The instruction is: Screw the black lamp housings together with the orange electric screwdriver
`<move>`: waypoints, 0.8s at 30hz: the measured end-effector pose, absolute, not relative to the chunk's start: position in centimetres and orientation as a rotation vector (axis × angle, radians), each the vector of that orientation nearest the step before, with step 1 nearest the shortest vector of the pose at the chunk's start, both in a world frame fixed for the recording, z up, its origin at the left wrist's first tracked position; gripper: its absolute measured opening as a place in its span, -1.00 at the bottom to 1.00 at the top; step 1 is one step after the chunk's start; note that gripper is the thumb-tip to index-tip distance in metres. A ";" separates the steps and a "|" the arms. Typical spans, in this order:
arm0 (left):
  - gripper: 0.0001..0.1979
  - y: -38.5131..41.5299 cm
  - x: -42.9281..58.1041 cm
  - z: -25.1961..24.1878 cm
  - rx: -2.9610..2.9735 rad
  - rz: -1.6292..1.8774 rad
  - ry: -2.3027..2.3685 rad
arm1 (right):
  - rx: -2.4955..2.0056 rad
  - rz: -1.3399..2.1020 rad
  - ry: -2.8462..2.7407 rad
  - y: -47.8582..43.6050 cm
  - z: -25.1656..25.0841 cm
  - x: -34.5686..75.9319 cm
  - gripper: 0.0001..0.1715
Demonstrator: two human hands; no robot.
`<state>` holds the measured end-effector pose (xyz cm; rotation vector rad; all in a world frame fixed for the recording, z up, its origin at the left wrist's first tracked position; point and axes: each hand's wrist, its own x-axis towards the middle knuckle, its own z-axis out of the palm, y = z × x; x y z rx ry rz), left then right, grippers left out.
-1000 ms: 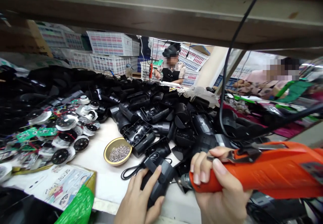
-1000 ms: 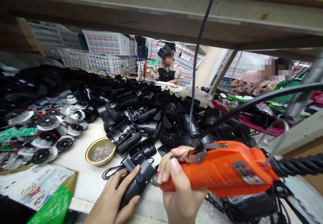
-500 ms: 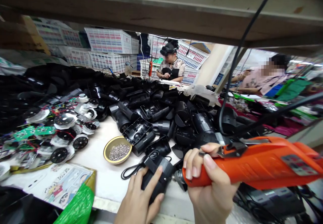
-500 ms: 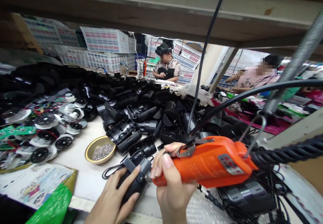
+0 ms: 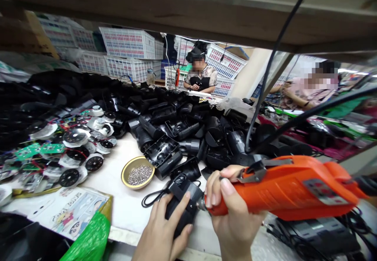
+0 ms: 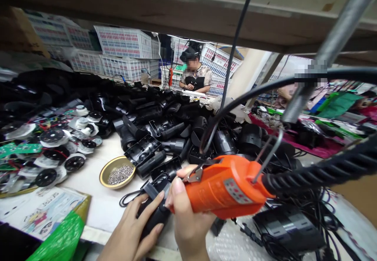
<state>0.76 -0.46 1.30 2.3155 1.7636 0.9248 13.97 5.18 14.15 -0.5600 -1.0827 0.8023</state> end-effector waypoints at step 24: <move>-0.48 0.5 -1.6 1.3 2.152 1.053 1.578 | -0.630 0.896 -1.003 4.4 13.7 13.5 -0.76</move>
